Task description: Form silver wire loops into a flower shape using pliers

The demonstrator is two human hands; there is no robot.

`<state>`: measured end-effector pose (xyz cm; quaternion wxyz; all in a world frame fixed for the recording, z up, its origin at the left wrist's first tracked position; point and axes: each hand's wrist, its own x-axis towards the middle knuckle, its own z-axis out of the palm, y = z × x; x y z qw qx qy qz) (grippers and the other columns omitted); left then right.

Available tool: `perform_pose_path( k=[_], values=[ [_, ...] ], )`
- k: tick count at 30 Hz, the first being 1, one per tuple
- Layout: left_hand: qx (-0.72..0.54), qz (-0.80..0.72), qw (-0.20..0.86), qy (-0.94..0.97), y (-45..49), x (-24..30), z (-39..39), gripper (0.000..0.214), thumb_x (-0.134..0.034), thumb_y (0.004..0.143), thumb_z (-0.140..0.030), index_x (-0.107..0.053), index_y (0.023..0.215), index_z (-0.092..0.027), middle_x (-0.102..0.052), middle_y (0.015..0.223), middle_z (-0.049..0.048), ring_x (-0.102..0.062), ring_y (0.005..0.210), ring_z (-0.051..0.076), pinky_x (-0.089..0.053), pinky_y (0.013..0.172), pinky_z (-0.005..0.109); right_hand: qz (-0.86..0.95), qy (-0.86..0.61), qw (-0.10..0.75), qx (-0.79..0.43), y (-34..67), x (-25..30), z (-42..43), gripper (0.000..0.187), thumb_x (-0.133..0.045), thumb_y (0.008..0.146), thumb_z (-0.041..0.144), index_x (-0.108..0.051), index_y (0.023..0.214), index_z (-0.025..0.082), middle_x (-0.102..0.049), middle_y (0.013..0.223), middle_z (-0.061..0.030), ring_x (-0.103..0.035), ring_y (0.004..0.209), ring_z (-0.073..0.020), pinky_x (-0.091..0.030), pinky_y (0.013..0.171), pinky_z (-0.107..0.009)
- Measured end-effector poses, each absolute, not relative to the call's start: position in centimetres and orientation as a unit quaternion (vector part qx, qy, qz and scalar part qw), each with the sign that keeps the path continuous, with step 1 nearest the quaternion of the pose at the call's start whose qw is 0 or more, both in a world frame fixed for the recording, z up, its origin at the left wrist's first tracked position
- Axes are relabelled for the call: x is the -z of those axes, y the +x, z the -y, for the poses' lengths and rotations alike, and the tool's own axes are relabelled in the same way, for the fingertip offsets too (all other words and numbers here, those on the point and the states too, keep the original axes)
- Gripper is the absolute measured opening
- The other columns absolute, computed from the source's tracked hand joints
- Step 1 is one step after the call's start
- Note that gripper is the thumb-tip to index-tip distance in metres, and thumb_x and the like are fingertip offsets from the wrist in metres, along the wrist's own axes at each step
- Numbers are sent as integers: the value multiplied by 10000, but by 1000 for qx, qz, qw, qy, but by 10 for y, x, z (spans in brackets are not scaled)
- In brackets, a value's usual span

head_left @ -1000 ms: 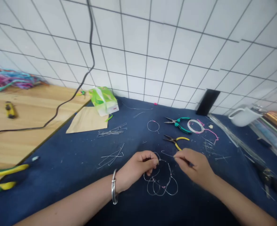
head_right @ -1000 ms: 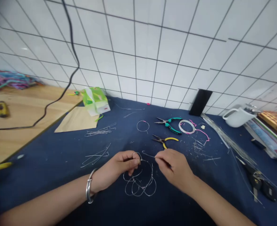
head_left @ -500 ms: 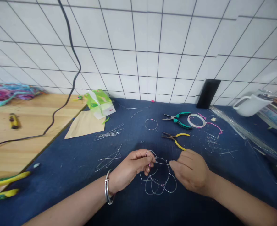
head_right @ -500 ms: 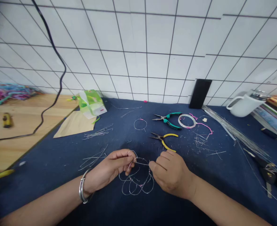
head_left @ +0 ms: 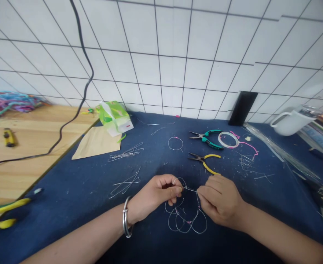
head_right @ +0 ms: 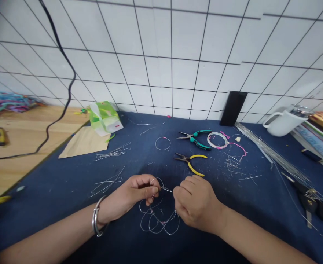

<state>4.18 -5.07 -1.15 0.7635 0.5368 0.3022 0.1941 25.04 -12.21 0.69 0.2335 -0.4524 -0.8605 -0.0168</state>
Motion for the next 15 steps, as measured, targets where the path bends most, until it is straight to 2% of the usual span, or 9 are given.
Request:
perform_pose_path(
  k=[8,15],
  values=[
    [-203,-318,740,557,44,10,53,101,-617,744,-205,-562,763,-122,-513,652,-25,-456,533,55,-396,545,211,872,-421,246,41,249,-11,126,124,-489,764,113,-611,771,134,-470,597,-13,-342,583,-134,-286,544,-298],
    [-216,-329,728,562,44,6,53,77,-591,748,-197,-544,750,-136,-481,646,-35,-415,527,58,-385,497,194,903,-360,206,114,250,-15,129,125,-532,758,128,-601,857,98,-491,590,-12,-386,581,-137,-305,531,-305]
  ],
)
